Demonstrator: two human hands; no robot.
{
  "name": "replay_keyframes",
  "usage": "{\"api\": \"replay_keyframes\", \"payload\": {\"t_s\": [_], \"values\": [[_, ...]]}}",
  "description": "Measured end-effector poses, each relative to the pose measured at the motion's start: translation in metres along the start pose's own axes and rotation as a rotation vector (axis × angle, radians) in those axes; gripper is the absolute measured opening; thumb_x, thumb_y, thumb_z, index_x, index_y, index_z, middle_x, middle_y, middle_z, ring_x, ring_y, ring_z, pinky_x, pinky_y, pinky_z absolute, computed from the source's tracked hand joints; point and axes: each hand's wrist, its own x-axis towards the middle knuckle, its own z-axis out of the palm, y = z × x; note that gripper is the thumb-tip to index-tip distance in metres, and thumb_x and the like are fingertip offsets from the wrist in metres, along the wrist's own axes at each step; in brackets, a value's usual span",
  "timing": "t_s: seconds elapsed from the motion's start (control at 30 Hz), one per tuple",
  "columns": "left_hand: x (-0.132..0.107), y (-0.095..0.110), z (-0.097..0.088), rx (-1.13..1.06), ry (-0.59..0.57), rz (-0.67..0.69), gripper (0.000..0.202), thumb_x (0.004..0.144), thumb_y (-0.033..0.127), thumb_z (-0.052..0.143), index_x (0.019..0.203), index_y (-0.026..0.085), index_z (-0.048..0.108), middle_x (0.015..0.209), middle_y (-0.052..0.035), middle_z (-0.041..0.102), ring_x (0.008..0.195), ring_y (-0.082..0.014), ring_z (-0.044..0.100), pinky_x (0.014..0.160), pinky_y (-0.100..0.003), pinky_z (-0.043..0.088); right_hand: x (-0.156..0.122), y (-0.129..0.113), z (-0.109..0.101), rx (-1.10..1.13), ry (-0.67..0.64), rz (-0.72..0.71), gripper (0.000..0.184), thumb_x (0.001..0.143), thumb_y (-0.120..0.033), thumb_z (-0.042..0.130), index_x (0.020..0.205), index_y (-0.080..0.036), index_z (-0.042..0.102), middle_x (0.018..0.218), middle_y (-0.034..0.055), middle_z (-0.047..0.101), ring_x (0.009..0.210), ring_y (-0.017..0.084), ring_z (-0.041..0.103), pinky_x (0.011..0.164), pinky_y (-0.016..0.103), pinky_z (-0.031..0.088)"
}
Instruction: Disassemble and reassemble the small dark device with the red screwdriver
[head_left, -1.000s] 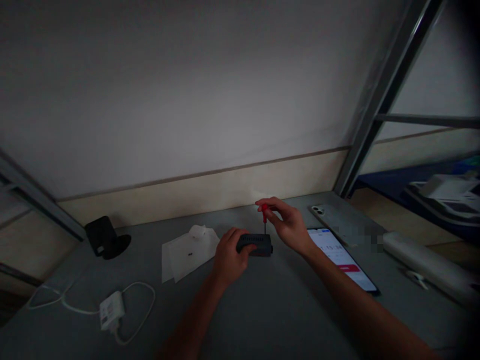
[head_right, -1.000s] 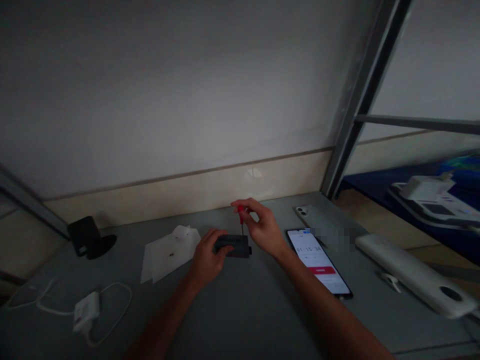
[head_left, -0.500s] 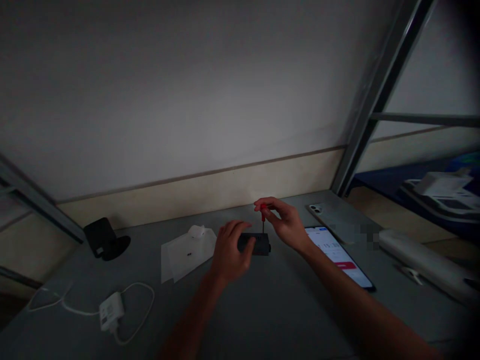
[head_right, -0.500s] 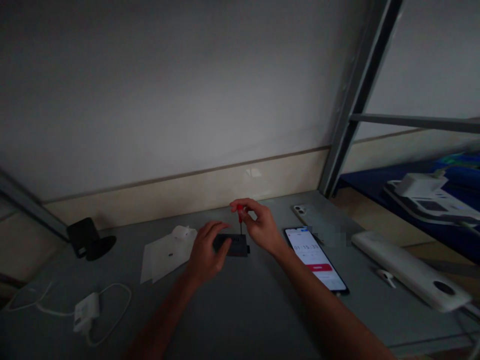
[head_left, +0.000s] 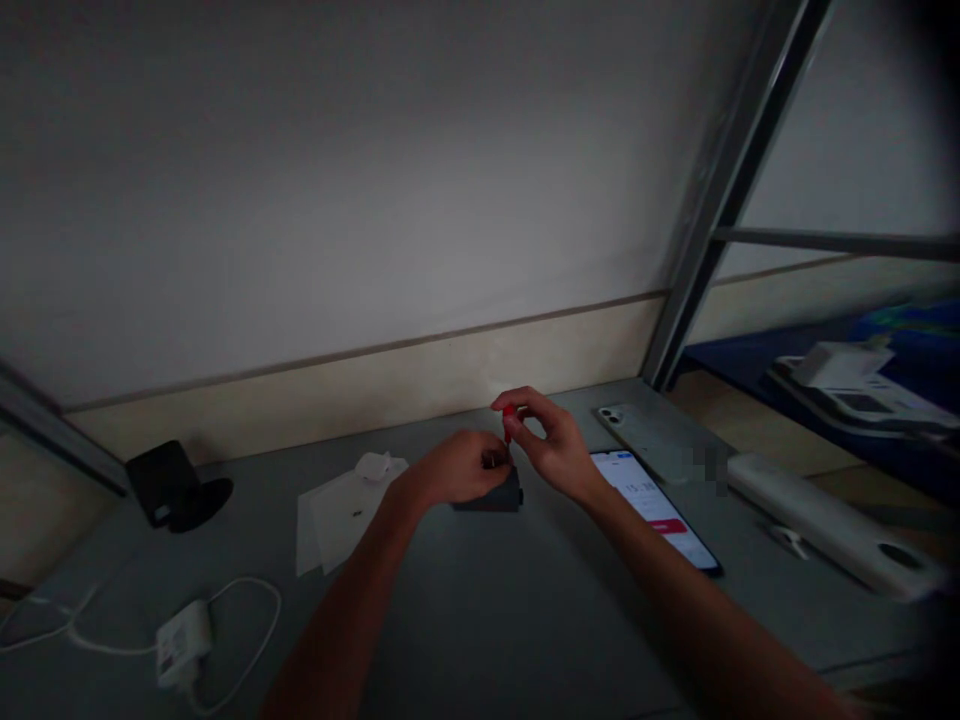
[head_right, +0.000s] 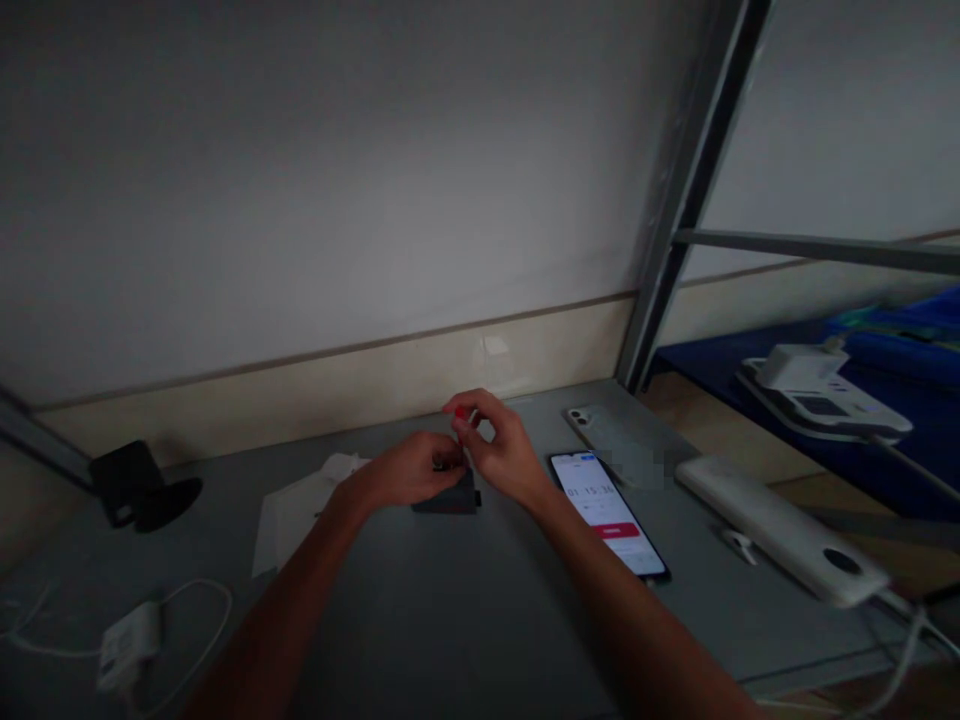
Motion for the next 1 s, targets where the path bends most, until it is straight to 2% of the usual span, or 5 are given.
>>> {"api": "replay_keyframes", "payload": {"t_s": [0.1, 0.3, 0.53, 0.7, 1.0], "values": [[-0.0014, -0.0005, 0.0011, 0.019, 0.011, 0.027, 0.023, 0.091, 0.025, 0.053, 0.072, 0.016, 0.061, 0.067, -0.0002, 0.063, 0.06, -0.0122, 0.056, 0.057, -0.023, 0.037, -0.0005, 0.0022, 0.0012, -0.002, 0.018, -0.022, 0.015, 0.091, -0.027, 0.064, 0.104, -0.025, 0.07, 0.099, 0.0057, 0.064, 0.083, 0.019, 0.06, 0.074, 0.034, 0.051], [-0.0026, 0.003, -0.0024, 0.039, 0.008, 0.029, 0.021, 0.093, 0.026, 0.055, 0.076, 0.016, 0.063, 0.07, -0.0007, 0.065, 0.063, -0.0138, 0.06, 0.058, -0.024, 0.037, -0.0012, 0.0004, -0.0006, 0.083, -0.059, 0.084, 0.02, 0.099, -0.027, 0.052, 0.112, -0.025, 0.067, 0.095, 0.0043, 0.07, 0.084, 0.019, 0.063, 0.077, 0.035, 0.05], [0.0022, 0.0014, -0.0007, 0.043, 0.076, 0.039, 0.017, 0.095, 0.025, 0.055, 0.087, 0.019, 0.07, 0.084, -0.0058, 0.074, 0.075, -0.0196, 0.068, 0.069, -0.028, 0.048, -0.0001, 0.0024, -0.0008, 0.026, -0.004, -0.004, 0.009, 0.093, -0.028, 0.063, 0.099, -0.024, 0.069, 0.095, 0.0044, 0.067, 0.084, 0.019, 0.062, 0.077, 0.034, 0.05], [0.0032, -0.0012, 0.0017, 0.107, 0.041, 0.044, 0.019, 0.097, 0.024, 0.052, 0.09, 0.018, 0.07, 0.091, -0.0089, 0.075, 0.081, -0.0222, 0.071, 0.074, -0.03, 0.051, -0.001, 0.0018, -0.0005, 0.048, -0.028, 0.075, 0.014, 0.096, -0.028, 0.058, 0.103, -0.023, 0.069, 0.097, 0.0052, 0.07, 0.084, 0.019, 0.065, 0.077, 0.034, 0.051], [0.0036, 0.0043, 0.0022, 0.179, -0.061, -0.049, 0.024, 0.101, 0.027, 0.044, 0.097, 0.015, 0.065, 0.097, -0.0115, 0.073, 0.088, -0.0229, 0.069, 0.078, -0.032, 0.049, -0.0009, 0.0012, -0.0004, 0.035, -0.002, 0.049, 0.016, 0.096, -0.025, 0.055, 0.102, -0.022, 0.07, 0.096, 0.0044, 0.071, 0.079, 0.016, 0.064, 0.074, 0.032, 0.051]]}}
